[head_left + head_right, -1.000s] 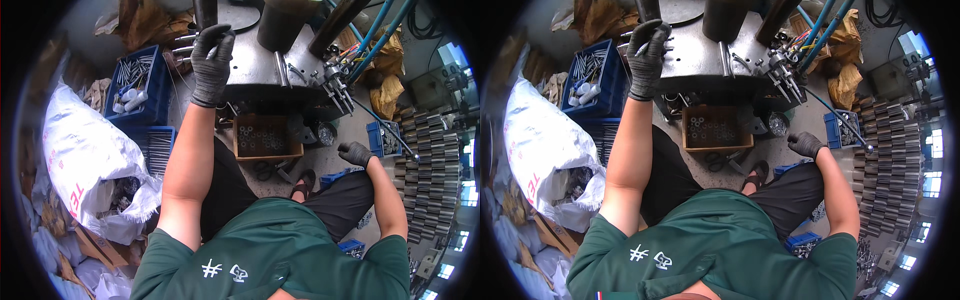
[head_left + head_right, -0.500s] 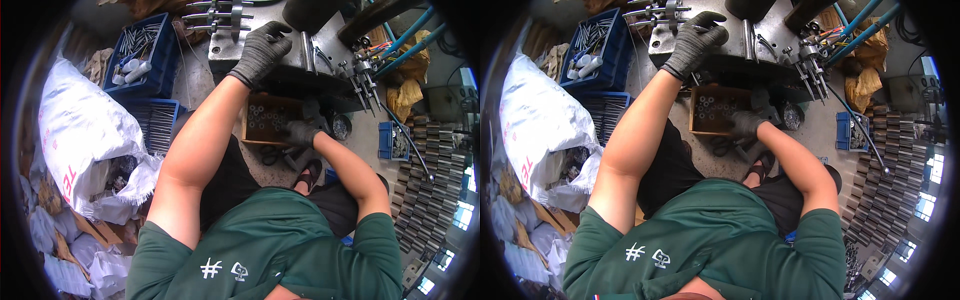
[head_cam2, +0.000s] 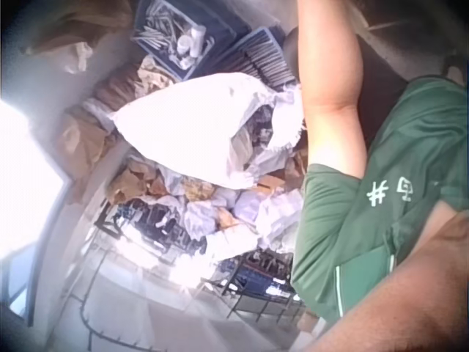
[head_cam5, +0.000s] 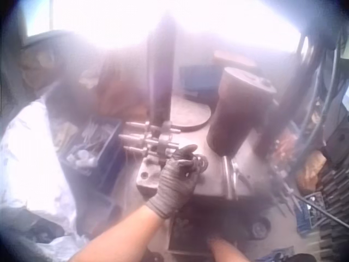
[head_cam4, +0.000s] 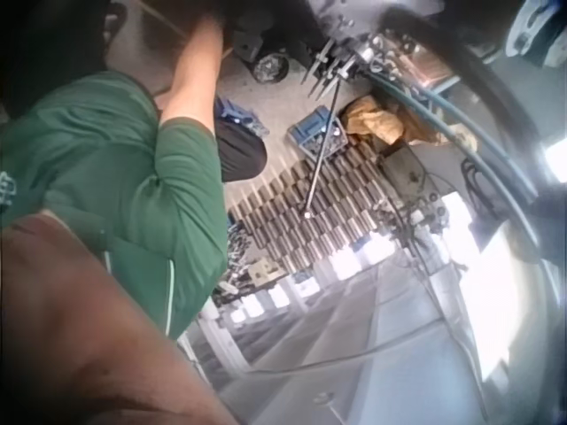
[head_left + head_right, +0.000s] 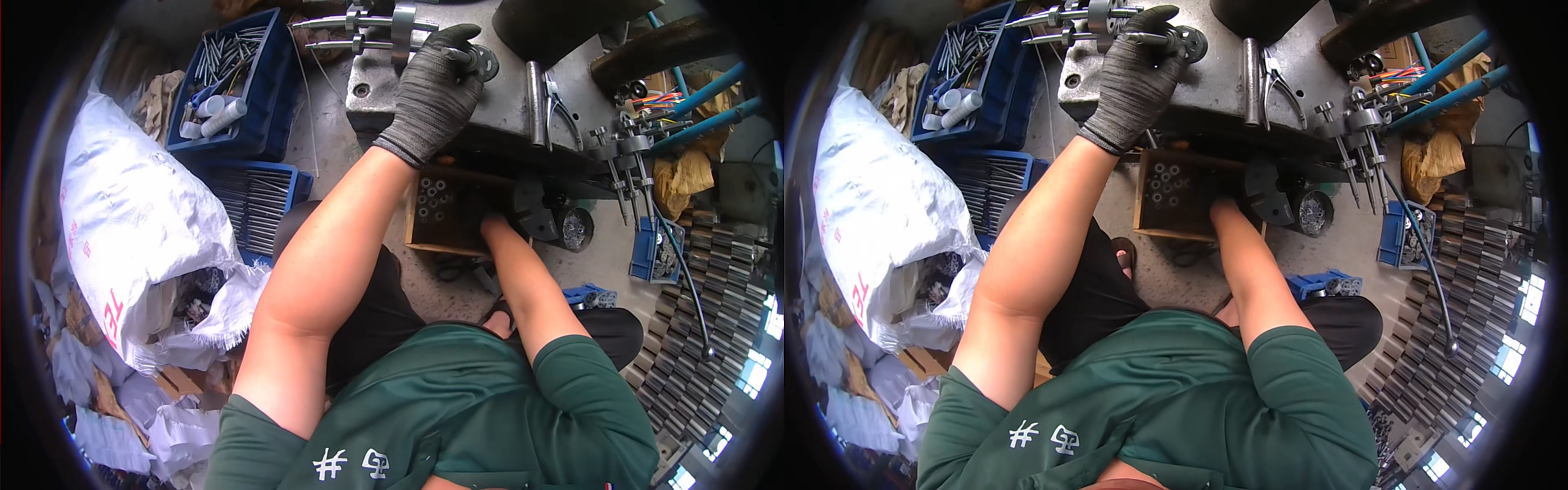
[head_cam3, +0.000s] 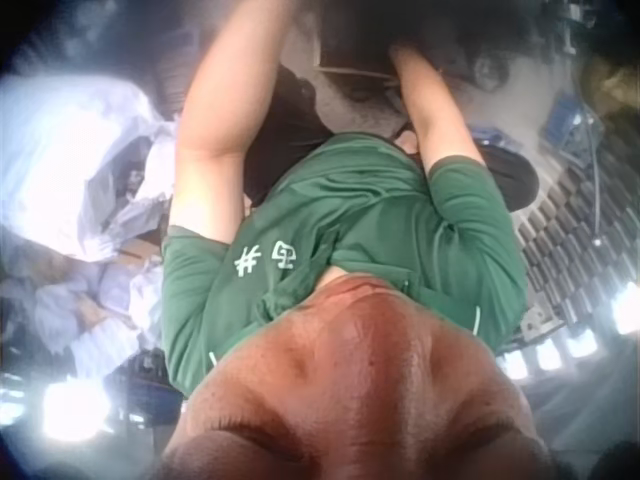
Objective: Operating a press machine to assemble or process metal components.
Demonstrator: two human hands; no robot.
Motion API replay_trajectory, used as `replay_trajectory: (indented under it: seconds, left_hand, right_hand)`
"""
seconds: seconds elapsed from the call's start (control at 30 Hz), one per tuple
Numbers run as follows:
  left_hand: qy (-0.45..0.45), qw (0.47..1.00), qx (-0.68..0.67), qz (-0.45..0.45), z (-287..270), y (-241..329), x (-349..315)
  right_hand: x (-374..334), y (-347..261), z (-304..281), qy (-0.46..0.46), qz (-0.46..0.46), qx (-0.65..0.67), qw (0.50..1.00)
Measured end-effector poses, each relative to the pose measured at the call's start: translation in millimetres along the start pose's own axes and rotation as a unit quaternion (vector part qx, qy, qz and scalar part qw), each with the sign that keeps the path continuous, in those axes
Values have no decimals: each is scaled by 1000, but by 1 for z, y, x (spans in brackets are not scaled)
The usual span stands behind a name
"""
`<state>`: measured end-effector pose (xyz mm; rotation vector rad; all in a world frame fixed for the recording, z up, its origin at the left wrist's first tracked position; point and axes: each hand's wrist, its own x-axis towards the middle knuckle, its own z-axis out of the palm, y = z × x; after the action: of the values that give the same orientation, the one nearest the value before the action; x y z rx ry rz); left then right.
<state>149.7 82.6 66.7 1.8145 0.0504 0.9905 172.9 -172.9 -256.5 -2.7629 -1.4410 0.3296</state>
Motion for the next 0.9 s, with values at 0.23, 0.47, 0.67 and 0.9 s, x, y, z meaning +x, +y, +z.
replay_trajectory:
  seconds: [0.23,0.47,0.67,0.9]
  left_hand:
    - [8,997,-41,60,3,-11,2]
    - [26,982,149,113,0,10,1]
    - [30,991,113,57,4,2,2]
    - [18,994,107,8,4,5,3]
  right_hand:
    - [-14,-31,5,-58,-9,26,998]
    - [-20,-41,3,-112,-10,47,993]
    - [-16,-46,-6,-151,-18,60,987]
    - [-28,-52,-17,-198,-26,75,977]
